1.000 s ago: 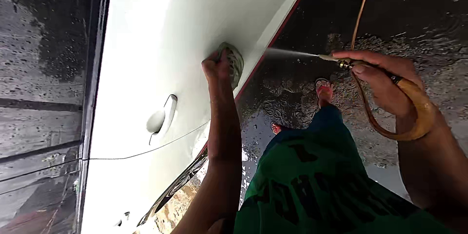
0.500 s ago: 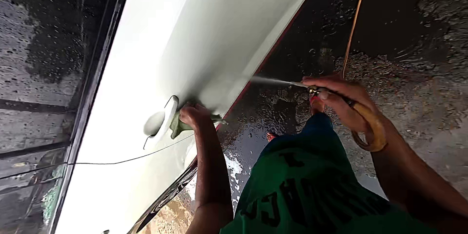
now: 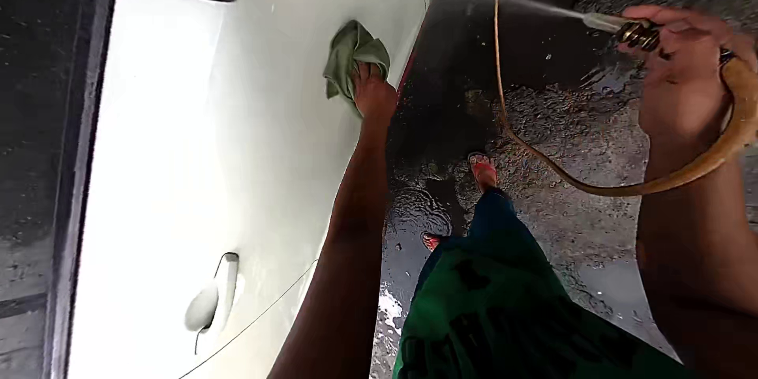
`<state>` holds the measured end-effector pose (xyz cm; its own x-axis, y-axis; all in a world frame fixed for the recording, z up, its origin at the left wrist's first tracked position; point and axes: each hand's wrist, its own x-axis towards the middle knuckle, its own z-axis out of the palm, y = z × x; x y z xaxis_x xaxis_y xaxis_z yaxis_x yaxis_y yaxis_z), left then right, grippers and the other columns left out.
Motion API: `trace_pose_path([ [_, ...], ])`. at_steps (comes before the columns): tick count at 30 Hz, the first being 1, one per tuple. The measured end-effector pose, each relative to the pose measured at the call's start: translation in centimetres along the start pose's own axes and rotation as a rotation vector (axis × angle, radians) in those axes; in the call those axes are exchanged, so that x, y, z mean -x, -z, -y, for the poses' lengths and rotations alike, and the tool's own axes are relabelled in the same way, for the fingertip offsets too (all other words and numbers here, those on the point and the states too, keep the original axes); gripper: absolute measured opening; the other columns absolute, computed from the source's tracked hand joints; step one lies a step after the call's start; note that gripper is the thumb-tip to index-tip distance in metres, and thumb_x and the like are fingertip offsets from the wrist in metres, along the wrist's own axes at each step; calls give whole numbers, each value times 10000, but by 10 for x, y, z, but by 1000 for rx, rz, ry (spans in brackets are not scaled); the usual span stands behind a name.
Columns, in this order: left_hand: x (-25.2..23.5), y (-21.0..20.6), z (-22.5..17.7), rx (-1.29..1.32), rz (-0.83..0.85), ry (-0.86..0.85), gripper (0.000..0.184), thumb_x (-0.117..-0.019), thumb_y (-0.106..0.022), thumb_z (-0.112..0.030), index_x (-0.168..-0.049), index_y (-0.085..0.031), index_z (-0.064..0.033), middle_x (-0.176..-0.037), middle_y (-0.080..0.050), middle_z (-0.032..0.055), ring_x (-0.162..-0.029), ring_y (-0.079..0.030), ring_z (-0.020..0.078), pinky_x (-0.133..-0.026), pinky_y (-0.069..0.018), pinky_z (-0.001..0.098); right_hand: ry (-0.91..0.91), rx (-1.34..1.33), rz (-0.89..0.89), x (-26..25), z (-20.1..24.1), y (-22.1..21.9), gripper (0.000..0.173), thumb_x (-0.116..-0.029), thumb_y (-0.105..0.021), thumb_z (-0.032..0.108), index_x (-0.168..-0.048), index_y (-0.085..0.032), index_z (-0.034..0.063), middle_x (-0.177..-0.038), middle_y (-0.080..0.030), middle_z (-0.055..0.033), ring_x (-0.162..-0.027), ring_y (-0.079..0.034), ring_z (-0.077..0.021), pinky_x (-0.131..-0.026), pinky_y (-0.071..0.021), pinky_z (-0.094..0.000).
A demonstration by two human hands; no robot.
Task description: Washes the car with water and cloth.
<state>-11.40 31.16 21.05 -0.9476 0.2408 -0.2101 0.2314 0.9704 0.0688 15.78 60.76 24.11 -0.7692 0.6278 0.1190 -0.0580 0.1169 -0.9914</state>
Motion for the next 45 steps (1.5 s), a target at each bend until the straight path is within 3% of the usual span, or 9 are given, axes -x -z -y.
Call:
trace_pose_path([
  [2,-1,-24,10,-69,110,-44,610,-956,-550,-176,-1554,-442,-121,-1680,-297,98,-1491,-388,340,-1131,-408,590,-53,44,10,2,-4,-8,415,-1036,-319,195,-1183,-678,49,-1267,-683,-32,-1163,-639,-108,-1019,-520,-348],
  [7,76,-86,108,-199,262,33,791,-896,-642,-140,-1618,-321,-176,-1571,-467,153,-1360,-525,413,-997,-475,675,-270,181,435,69,-33,-65,402,-1041,-386,240,-1233,-713,106,-1204,-719,-42,-1005,-673,-92,-869,-540,-350],
  [13,248,-144,302,-216,575,501,570,-944,-647,-288,-1449,-535,-47,-1408,-595,238,-1313,-567,425,-1056,-457,654,-372,-49,-20,22,-96,-34,482,-1072,-289,264,-1299,-654,46,-1326,-656,-81,-1184,-633,-151,-1020,-520,-361],
  [18,362,-122,408,664,-3,1252,449,-1061,-525,-260,-1318,-557,107,-1319,-593,312,-1198,-596,421,-981,-498,594,-405,69,373,29,-78,-40,432,-1054,-367,263,-1245,-699,63,-1313,-680,-73,-1216,-635,-180,-1050,-512,-419],
  [23,399,-98,415,1097,-467,1470,494,-1110,-372,-332,-1424,-463,39,-1352,-553,282,-1151,-583,383,-933,-517,558,-257,-32,580,56,-40,-104,416,-1046,-388,260,-1241,-705,73,-1303,-687,-58,-1213,-635,-160,-1065,-501,-384],
  [31,398,-99,407,1458,-364,1172,375,-1035,-450,-57,-1409,-466,-24,-1333,-595,180,-1146,-619,288,-934,-550,502,166,-9,1198,179,64,-246,383,-1017,-448,259,-1247,-724,125,-1195,-737,-25,-1064,-688,-106,-943,-553,-361],
  [35,415,-96,403,1571,-427,1112,335,-1063,-489,-132,-1384,-516,-41,-1281,-646,145,-1126,-642,256,-945,-557,472,184,129,1096,187,86,-249,389,-1034,-437,267,-1269,-709,120,-1014,-738,-61,-855,-683,-151,-769,-553,-404],
  [40,411,-93,389,1542,-627,1300,407,-970,-481,-21,-1377,-484,-20,-1278,-608,197,-1095,-627,305,-889,-554,512,289,119,1240,201,106,-236,432,-1013,-431,296,-1305,-693,114,-1233,-729,-50,-1226,-652,-186,-1097,-478,-476],
  [45,364,-30,356,1820,-1091,1094,376,-1100,-358,-229,-1425,-400,-44,-1337,-546,163,-1198,-582,271,-1017,-515,495,172,2,987,118,109,-191,398,-1057,-439,267,-1360,-651,120,-1257,-703,-39,-1016,-688,-110,-873,-583,-327],
])
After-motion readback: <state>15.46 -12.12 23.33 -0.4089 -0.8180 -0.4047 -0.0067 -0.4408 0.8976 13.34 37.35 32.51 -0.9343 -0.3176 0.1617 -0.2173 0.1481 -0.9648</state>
